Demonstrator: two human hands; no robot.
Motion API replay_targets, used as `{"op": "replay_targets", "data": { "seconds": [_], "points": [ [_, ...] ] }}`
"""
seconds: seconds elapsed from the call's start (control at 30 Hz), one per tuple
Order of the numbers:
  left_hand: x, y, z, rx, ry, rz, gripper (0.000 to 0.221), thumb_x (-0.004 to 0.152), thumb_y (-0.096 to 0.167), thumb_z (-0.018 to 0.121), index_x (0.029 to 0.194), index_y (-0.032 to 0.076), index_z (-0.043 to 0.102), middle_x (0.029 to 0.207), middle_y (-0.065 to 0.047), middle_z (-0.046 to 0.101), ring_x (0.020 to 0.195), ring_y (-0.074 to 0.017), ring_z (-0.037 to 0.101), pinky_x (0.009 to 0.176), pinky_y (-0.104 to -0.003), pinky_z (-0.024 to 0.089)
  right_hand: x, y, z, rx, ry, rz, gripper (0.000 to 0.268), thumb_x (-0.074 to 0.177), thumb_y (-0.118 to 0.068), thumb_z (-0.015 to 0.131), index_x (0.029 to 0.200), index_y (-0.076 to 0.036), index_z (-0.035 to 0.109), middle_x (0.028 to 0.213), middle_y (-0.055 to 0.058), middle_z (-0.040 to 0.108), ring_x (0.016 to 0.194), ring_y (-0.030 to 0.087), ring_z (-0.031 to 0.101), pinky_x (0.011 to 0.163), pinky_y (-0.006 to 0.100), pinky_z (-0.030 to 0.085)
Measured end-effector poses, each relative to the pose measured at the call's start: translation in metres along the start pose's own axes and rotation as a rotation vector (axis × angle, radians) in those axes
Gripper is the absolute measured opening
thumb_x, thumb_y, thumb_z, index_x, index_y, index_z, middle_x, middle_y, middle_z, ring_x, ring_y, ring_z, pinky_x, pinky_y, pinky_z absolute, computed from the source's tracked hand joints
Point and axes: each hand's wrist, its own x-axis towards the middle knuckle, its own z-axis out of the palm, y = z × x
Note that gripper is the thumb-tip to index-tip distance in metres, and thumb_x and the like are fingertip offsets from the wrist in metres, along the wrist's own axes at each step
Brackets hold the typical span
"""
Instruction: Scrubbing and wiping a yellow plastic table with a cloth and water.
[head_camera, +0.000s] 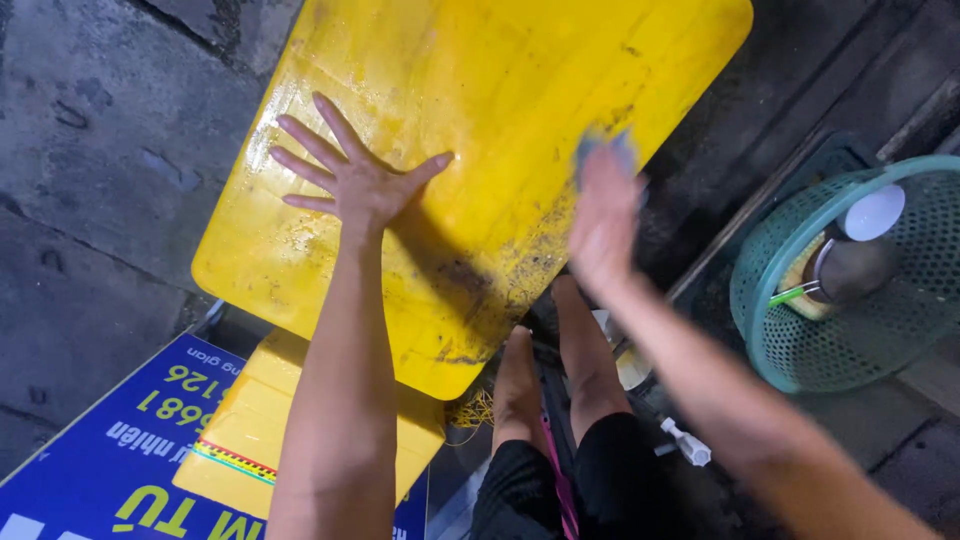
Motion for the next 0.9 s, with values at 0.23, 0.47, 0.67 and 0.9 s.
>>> {"op": "replay_targets", "data": {
  "seconds": [0.23, 0.47, 0.67, 0.9],
  "points": [
    [0.001, 0.002, 0.001, -0.008, 0.013, 0.011, 0.166, 0.054, 0.095, 0.081, 0.165, 0.022, -0.019, 0.167, -0.027, -0.029, 0.149, -0.0565, -0.031, 0.111, -0.087, -0.003, -0.075, -0.099, 0.020, -0.684, -0.412, 0.130, 0.055, 0.094, -0.010, 0.052, 0.148, -0.004, 0.056, 0.157, 0.012, 0.053, 0.147, 0.030, 0.043, 0.122, 0.048, 0.029],
    [0.002, -0.005, 0.009, 0.006, 0.053, 0.035, 0.167, 0.056, 0.097, 0.081, 0.166, 0.020, -0.018, 0.167, -0.029, -0.028, 0.149, -0.0579, -0.029, 0.110, -0.088, -0.002, 0.008, -0.036, -0.035, -0.652, -0.169, -0.209, 0.029, 0.103, -0.002, 0.062, 0.131, -0.004, 0.068, 0.130, 0.014, 0.067, 0.121, 0.034, 0.059, 0.105, 0.046, 0.044],
    [0.004, -0.004, 0.011, 0.018, 0.051, 0.036, 0.167, 0.056, 0.097, 0.082, 0.166, 0.020, -0.018, 0.167, -0.029, -0.029, 0.149, -0.0591, -0.029, 0.110, -0.089, 0.000, -0.066, -0.065, 0.014, -0.618, -0.005, 0.056, 0.033, 0.098, -0.003, 0.064, 0.131, -0.009, 0.070, 0.122, 0.017, 0.058, 0.114, 0.037, 0.055, 0.099, 0.047, 0.045],
    [0.001, -0.003, 0.009, 0.032, 0.027, 0.016, 0.166, 0.057, 0.098, 0.081, 0.167, 0.020, -0.017, 0.168, -0.028, -0.029, 0.150, -0.0588, -0.029, 0.109, -0.089, 0.000, -0.168, -0.142, 0.073, -0.258, -0.040, 0.556, 0.029, 0.090, -0.004, 0.071, 0.119, -0.006, 0.068, 0.116, 0.014, 0.057, 0.109, 0.035, 0.056, 0.087, 0.042, 0.051]
  ]
}}
